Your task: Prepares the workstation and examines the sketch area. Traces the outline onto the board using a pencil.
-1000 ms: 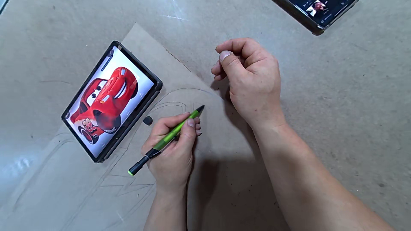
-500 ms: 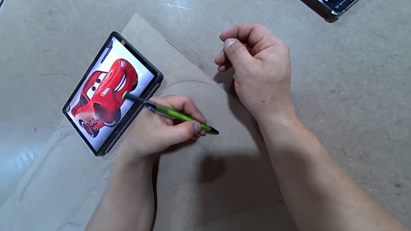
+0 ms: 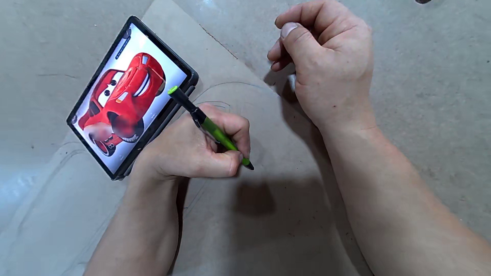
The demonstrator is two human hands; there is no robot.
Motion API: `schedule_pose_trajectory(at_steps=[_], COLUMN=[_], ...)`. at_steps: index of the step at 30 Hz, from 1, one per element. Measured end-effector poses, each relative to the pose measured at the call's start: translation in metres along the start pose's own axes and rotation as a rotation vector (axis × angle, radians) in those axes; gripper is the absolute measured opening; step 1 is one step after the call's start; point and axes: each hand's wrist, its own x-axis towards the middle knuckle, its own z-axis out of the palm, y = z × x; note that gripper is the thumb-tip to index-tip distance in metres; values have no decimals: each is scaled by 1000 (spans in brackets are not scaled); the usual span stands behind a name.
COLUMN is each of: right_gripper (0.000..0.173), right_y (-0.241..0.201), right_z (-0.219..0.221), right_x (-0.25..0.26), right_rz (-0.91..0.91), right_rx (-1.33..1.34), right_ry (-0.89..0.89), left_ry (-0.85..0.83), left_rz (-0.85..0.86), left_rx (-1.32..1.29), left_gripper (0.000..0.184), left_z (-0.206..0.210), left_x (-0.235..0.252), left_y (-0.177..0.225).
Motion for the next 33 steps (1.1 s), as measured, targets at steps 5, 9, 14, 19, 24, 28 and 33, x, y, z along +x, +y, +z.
schedule_pose_trajectory(at_steps=[5, 9, 14, 19, 24, 28, 33], right_gripper=[16, 16, 16, 15, 16, 16, 16], right_y=[0, 1, 1, 0, 0, -1, 0], right_z=[1, 0, 1, 1, 1, 2, 1], right_x=[0, 1, 1, 1, 0, 1, 0], right_rz=[-2, -9, -9, 0, 2, 3, 5], right_rx=[5, -5, 2, 20, 10, 13, 4], right_ry=[-1, 3, 5, 7, 6, 8, 8], left_ry=[148, 231, 58, 209, 301, 251, 415], left_rz=[27, 41, 20, 21, 62, 44, 35], left_rx=[29, 16, 22, 43, 24, 36, 25], left_gripper=[5, 6, 5, 5, 6, 6, 6], left_z=[3, 8, -1, 6, 8, 8, 13], left_x=[1, 1, -1, 0, 2, 1, 4], left_y=[-4, -4, -2, -3, -8, -5, -7])
